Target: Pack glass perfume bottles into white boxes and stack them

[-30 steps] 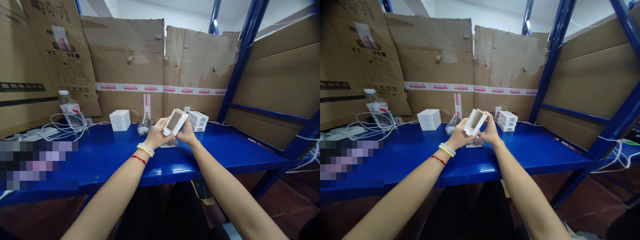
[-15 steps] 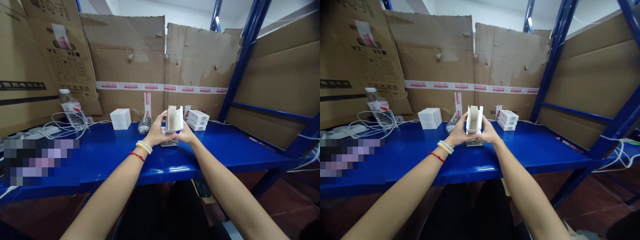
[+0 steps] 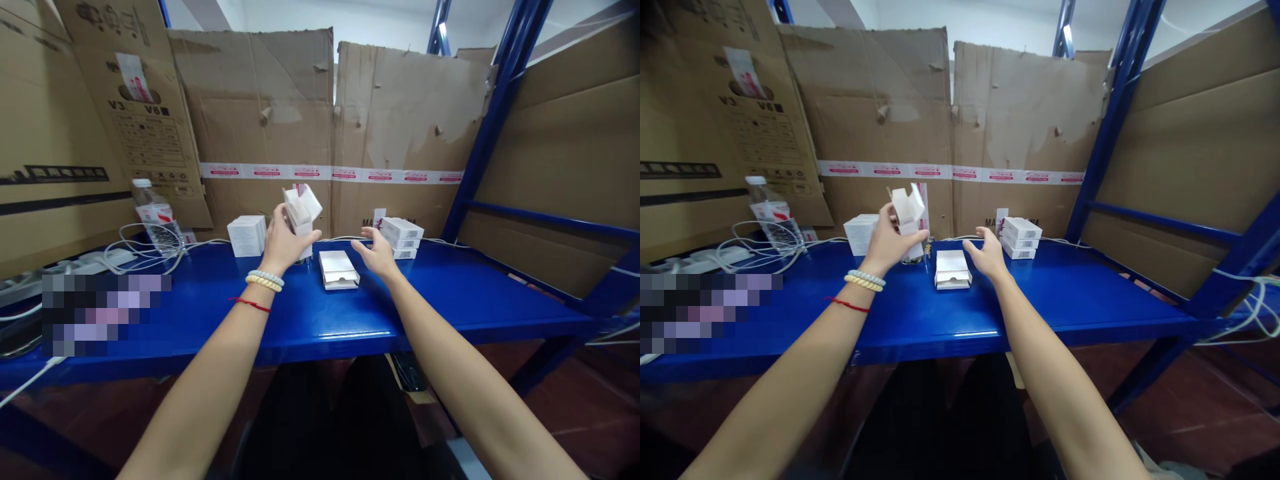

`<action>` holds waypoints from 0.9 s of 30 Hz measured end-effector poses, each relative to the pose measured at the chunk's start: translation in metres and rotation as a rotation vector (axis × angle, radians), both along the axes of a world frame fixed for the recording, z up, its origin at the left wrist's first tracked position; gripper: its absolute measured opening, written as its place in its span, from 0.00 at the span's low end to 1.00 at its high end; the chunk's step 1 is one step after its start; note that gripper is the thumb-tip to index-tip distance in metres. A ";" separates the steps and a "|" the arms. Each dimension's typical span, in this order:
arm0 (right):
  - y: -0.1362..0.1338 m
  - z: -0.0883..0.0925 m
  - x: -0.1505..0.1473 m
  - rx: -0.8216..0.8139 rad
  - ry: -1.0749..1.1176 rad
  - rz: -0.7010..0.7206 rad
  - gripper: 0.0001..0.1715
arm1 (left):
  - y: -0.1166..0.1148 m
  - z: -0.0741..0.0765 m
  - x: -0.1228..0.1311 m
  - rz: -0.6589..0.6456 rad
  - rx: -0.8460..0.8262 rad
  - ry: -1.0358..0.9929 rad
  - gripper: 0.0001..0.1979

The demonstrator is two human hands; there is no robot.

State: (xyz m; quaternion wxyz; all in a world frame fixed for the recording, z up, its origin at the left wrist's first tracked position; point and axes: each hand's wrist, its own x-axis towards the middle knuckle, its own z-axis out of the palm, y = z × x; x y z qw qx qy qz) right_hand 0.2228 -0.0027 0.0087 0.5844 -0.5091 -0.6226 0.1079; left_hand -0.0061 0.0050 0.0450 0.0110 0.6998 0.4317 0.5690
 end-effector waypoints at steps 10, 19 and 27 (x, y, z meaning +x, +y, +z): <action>0.010 0.000 0.010 -0.311 -0.079 -0.201 0.26 | 0.002 -0.024 -0.105 0.168 -0.510 -0.034 0.42; -0.062 0.002 0.022 -0.166 0.249 -0.265 0.27 | -0.009 -0.031 -0.112 0.136 -0.602 0.052 0.46; -0.159 -0.059 0.026 -0.164 0.399 -0.332 0.27 | 0.005 -0.037 -0.122 0.025 -0.612 0.072 0.43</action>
